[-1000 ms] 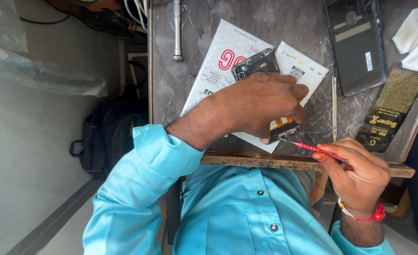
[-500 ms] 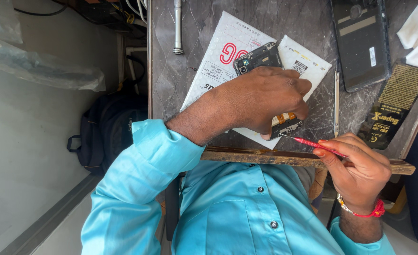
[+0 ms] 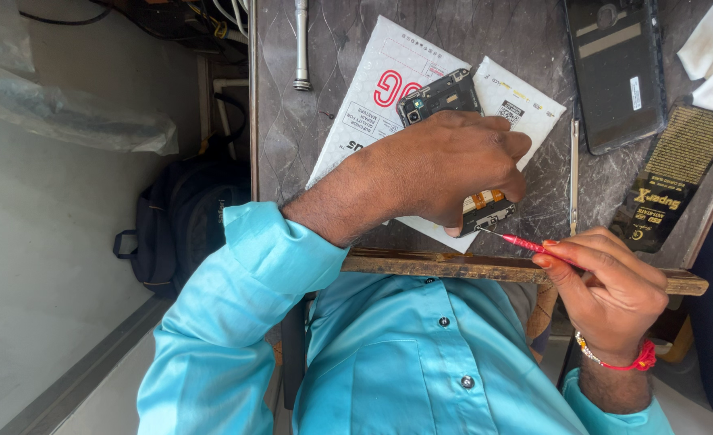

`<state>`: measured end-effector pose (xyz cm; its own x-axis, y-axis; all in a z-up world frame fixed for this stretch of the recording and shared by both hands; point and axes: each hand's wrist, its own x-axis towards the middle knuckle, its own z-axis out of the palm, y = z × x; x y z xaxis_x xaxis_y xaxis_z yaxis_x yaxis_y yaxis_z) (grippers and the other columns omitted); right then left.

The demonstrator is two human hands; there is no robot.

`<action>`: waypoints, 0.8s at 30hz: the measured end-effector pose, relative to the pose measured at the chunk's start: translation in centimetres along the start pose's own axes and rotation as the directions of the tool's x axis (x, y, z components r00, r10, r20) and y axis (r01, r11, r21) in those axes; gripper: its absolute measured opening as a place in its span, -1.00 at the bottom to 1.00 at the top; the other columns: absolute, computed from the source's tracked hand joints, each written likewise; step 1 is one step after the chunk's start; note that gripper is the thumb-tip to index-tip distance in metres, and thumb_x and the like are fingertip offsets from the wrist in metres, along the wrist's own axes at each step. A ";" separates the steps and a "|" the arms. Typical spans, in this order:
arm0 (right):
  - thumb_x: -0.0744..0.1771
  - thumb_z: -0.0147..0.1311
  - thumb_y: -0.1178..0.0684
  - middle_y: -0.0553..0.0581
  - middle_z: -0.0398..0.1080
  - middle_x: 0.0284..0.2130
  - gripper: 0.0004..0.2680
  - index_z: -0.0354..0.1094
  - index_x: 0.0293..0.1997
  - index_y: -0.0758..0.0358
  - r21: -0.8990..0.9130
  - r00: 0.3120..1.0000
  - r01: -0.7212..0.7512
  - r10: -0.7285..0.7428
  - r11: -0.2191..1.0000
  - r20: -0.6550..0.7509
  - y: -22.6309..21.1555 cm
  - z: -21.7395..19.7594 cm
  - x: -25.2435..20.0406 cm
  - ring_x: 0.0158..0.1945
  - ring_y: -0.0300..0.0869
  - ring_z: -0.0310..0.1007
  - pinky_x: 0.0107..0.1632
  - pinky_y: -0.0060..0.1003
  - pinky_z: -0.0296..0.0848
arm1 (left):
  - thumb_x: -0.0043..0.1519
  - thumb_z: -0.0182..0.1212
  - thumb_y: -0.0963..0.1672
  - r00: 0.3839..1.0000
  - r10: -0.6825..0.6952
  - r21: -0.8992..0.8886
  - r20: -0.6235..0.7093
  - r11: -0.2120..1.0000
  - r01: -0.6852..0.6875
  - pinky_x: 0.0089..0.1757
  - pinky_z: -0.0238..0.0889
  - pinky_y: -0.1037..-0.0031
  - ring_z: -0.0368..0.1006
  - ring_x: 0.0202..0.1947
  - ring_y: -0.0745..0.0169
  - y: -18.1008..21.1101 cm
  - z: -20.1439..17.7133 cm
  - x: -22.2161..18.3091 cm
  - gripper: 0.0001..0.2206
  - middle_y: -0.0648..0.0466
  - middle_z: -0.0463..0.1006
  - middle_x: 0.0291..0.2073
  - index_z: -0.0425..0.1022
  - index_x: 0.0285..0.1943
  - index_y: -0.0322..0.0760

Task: The person uses a screwdriver and a metal tool to work on a disassembled mobile phone, removes parts from the frame, and plugs a white cable into the device.

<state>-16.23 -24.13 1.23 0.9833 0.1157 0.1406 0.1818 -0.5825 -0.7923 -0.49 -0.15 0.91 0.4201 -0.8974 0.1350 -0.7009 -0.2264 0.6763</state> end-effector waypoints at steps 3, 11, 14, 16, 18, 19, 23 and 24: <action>0.28 0.34 0.35 0.25 0.52 -0.32 -0.87 0.47 -0.17 0.51 -0.036 1.000 0.003 -0.004 0.999 -0.011 0.0 0.1 -0.1 -0.33 -0.17 0.52 -0.39 -0.48 0.37 | -0.37 0.62 -0.17 1.000 0.003 -0.006 -0.010 1.000 -0.003 0.03 0.33 0.19 0.40 0.07 0.05 -0.1 0.1 -0.1 -0.44 0.16 0.49 -0.14 0.67 -0.09 -0.03; 0.29 0.37 0.33 0.24 0.51 -0.34 -0.84 0.47 -0.13 0.47 -0.112 0.986 0.166 -0.162 0.980 0.040 -0.4 -0.3 0.2 -0.28 -0.12 0.54 -0.28 -0.40 0.47 | -0.37 0.62 -0.17 1.000 0.005 -0.015 -0.006 1.000 -0.005 0.01 0.32 0.15 0.39 0.08 0.03 -0.2 0.1 -0.1 -0.44 0.15 0.48 -0.13 0.67 -0.09 -0.04; 0.24 0.37 0.34 0.24 0.50 -0.34 -0.84 0.48 -0.18 0.46 -0.165 0.972 0.227 -0.213 0.960 0.097 -1.2 -0.7 1.0 -0.28 -0.09 0.52 -0.33 -0.37 0.46 | -0.38 0.62 -0.17 1.000 0.001 -0.017 -0.007 1.000 -0.001 0.01 0.32 0.15 0.39 0.08 0.03 -0.1 0.1 -0.1 -0.43 0.15 0.49 -0.13 0.67 -0.09 -0.04; 0.22 0.34 0.37 0.23 0.50 -0.35 -0.84 0.49 -0.20 0.46 -0.194 0.959 0.271 -0.246 0.943 0.141 -1.8 -0.9 1.7 -0.30 -0.08 0.51 -0.33 -0.33 0.45 | -0.39 0.62 -0.16 1.000 0.009 -0.013 -0.011 1.000 -0.009 0.02 0.32 0.16 0.39 0.09 0.03 -0.2 0.1 -0.2 -0.43 0.15 0.49 -0.13 0.67 -0.09 -0.05; 0.20 0.29 0.42 0.23 0.50 -0.37 -0.83 0.50 -0.20 0.48 -0.205 0.943 0.315 -0.281 0.927 0.181 -2.6 -1.2 2.4 -0.33 -0.07 0.49 -0.30 -0.28 0.44 | -0.39 0.62 -0.17 1.000 0.004 -0.020 0.002 1.000 -0.004 0.02 0.31 0.16 0.39 0.07 0.03 -0.2 0.0 -0.1 -0.43 0.15 0.49 -0.14 0.67 -0.09 -0.05; 0.20 0.29 0.41 0.22 0.49 -0.36 -0.82 0.50 -0.18 0.48 -0.209 0.928 0.348 -0.304 0.914 0.216 -3.0 -1.4 2.9 -0.32 -0.07 0.48 -0.32 -0.29 0.43 | -0.39 0.62 -0.17 1.000 0.001 -0.024 0.007 1.000 -0.001 0.02 0.31 0.16 0.39 0.07 0.04 -0.2 0.0 -0.1 -0.43 0.15 0.49 -0.14 0.67 -0.09 -0.05; 0.16 0.24 0.37 0.23 0.47 -0.33 -0.80 0.48 -0.18 0.51 -0.250 0.814 0.531 -0.406 0.810 0.415 -4.8 -2.4 5.0 -0.32 -0.04 0.45 -0.33 -0.25 0.45 | -0.39 0.63 -0.16 1.000 0.004 -0.016 -0.003 1.000 -0.004 0.03 0.32 0.19 0.40 0.04 0.06 -0.1 0.0 -0.1 -0.43 0.17 0.49 -0.16 0.67 -0.10 -0.05; 0.14 0.21 0.37 0.24 0.46 -0.34 -0.79 0.48 -0.20 0.53 -0.261 0.768 0.588 -0.427 0.766 0.477 -5.3 -2.7 5.6 -0.33 -0.02 0.44 -0.33 -0.22 0.46 | -0.40 0.63 -0.16 1.000 0.005 -0.007 -0.003 1.000 -0.005 0.02 0.32 0.19 0.40 0.04 0.06 -0.1 0.0 0.0 -0.43 0.16 0.49 -0.16 0.67 -0.10 -0.05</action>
<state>-11.71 -22.54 7.82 0.6726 0.7218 0.1631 0.7201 -0.5876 -0.3691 -0.47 -0.14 0.84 0.4182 -0.8975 0.1404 -0.6988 -0.2191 0.6809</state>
